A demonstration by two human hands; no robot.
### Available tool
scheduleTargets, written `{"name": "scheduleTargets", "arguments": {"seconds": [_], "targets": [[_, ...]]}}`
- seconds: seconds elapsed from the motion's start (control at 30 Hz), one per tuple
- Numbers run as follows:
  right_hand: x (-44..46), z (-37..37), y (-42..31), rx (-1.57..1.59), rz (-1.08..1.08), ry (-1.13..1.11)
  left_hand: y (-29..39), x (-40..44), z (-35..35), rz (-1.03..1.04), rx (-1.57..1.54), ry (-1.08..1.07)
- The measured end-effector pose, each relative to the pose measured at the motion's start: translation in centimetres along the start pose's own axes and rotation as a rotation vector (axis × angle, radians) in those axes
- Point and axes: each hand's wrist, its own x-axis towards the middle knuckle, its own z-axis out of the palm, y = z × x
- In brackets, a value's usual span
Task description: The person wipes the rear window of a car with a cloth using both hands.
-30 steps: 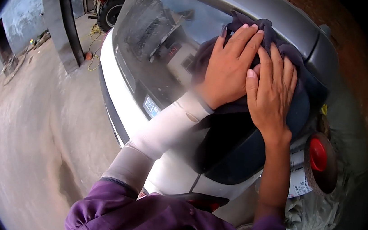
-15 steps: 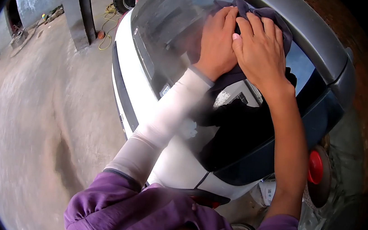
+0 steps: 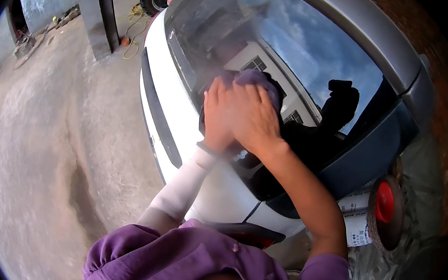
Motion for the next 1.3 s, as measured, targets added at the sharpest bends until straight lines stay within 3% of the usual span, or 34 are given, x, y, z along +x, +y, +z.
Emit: {"name": "scheduleTargets", "arguments": {"seconds": [0.1, 0.2, 0.4, 0.5, 0.67, 1.0, 1.2, 1.3], "targets": [[-1.7, 1.2, -0.3, 0.073, -0.086, 0.106, -0.1, -2.6, -0.1, -0.056, 0.063, -0.11], [-2.7, -0.1, 0.5, -0.009, -0.085, 0.216, 1.6, -2.7, 0.3, -0.1, -0.128, -0.039], [-4.1, -6.0, 5.7, -0.099, 0.072, 0.32, 4.3, 4.3, 1.5, 0.146, -0.353, -0.029], [-4.3, -8.2, 9.3, -0.327, 0.181, 0.498, 6.5, 9.7, 1.8, 0.336, -0.292, -0.008], [-6.5, -9.9, 10.5, -0.344, 0.393, 0.528, 10.5, 13.1, 2.9, 0.441, -0.142, 0.073], [-11.3, -4.9, 2.5, -0.221, 0.474, 0.284, 8.2, 2.5, 1.1, 0.316, -0.194, -0.102], [-13.7, -1.9, -0.9, -0.125, 0.368, 0.27, 6.8, -4.0, 1.4, 0.163, -0.13, -0.048], [-14.2, -3.1, 0.1, 0.09, 0.264, 0.397, 7.6, -2.9, 1.2, 0.181, -0.119, -0.032]]}}
